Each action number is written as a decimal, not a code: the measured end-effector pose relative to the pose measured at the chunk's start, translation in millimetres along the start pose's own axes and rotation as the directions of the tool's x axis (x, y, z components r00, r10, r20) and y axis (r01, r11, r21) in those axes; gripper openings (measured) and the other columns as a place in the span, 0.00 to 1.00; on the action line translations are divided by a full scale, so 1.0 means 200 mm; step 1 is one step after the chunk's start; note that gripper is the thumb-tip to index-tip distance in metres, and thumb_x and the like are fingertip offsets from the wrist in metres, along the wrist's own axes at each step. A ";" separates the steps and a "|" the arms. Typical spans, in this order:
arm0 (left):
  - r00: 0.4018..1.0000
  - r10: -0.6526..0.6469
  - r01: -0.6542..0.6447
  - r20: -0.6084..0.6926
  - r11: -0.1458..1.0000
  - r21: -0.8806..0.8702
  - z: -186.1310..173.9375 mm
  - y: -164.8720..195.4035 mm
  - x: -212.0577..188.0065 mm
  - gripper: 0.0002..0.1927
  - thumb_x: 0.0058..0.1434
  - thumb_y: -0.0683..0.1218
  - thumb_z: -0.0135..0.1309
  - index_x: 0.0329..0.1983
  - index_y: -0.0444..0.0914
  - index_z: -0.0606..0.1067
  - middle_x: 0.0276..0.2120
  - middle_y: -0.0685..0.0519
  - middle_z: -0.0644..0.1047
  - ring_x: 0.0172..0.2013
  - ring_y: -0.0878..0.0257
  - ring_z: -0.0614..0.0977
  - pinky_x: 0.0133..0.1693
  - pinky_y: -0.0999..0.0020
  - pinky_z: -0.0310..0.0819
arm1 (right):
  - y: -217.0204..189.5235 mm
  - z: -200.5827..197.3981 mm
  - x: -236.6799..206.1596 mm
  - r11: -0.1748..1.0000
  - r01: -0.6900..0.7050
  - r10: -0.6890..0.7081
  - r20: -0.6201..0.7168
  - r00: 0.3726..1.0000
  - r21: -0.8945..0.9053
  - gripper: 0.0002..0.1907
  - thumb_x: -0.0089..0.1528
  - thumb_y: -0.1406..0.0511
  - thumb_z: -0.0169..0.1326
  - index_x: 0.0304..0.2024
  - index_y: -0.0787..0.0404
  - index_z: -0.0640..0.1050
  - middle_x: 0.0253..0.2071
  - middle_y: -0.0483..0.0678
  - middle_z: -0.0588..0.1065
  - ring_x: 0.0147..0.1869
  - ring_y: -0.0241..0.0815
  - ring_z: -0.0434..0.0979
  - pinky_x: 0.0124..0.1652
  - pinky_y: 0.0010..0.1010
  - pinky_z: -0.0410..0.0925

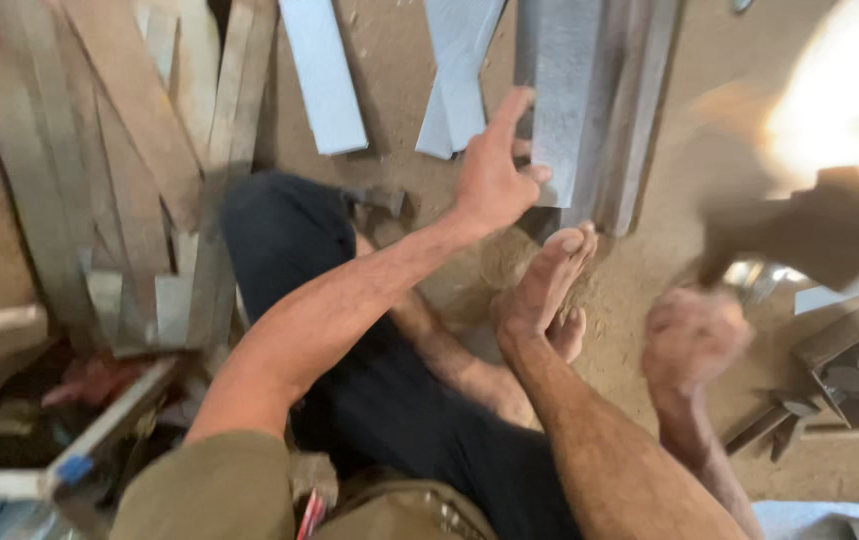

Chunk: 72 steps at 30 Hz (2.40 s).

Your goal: The person sits on the floor and uses a hammer to strike a small metal piece placed on a larger metal bar. They repeatedly reposition the metal piece and strike it to shape it.

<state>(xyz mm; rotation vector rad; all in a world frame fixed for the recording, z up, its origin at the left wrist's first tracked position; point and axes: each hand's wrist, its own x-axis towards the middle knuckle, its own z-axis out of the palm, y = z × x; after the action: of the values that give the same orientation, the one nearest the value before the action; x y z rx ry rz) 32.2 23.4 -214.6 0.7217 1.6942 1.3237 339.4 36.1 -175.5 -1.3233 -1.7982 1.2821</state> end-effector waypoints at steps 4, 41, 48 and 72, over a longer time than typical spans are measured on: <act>0.988 -0.139 0.147 0.070 0.982 -0.123 0.03 0.00 -0.15 0.38 0.52 0.29 0.56 0.67 0.39 0.62 0.55 0.43 0.79 0.46 0.54 0.87 0.43 0.60 0.84 | -0.09 0.20 0.35 0.895 0.297 -0.291 -0.069 0.954 0.334 0.10 0.74 0.69 0.46 0.40 0.66 0.75 0.36 0.51 0.73 0.36 0.35 0.73 0.37 0.23 0.68; 0.925 -0.275 0.253 -0.261 0.960 -0.115 0.01 0.14 0.37 0.16 0.56 0.40 0.65 0.20 0.28 0.71 0.15 0.54 0.65 0.22 0.69 0.63 0.24 0.62 0.60 | 0.00 0.30 0.52 0.879 -0.474 0.450 0.240 0.860 0.052 0.22 0.76 0.52 0.38 0.39 0.60 0.71 0.19 0.41 0.66 0.16 0.30 0.62 0.14 0.23 0.57; 0.923 -0.290 0.267 -0.252 0.956 -0.125 -0.01 0.13 0.38 0.21 0.53 0.39 0.65 0.16 0.31 0.63 0.14 0.57 0.59 0.22 0.69 0.59 0.23 0.61 0.56 | -0.13 -0.27 0.43 0.848 -0.120 0.055 0.140 0.989 0.516 0.16 0.74 0.53 0.41 0.44 0.57 0.72 0.27 0.42 0.70 0.23 0.32 0.66 0.20 0.24 0.61; 0.891 -0.412 0.379 -0.191 0.906 -0.187 -0.02 0.09 0.41 0.15 0.53 0.40 0.65 0.17 0.34 0.71 0.14 0.59 0.69 0.18 0.70 0.65 0.20 0.63 0.60 | 0.12 -0.08 0.39 0.984 0.164 -0.152 0.158 0.976 -0.067 0.20 0.70 0.49 0.49 0.50 0.58 0.75 0.42 0.47 0.75 0.34 0.32 0.70 0.29 0.25 0.69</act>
<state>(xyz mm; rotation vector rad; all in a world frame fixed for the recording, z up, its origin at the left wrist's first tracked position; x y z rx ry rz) -11.9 95.1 -218.3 0.1252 1.7824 1.2503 335.2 116.5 -199.5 -1.1233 -2.0357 1.2652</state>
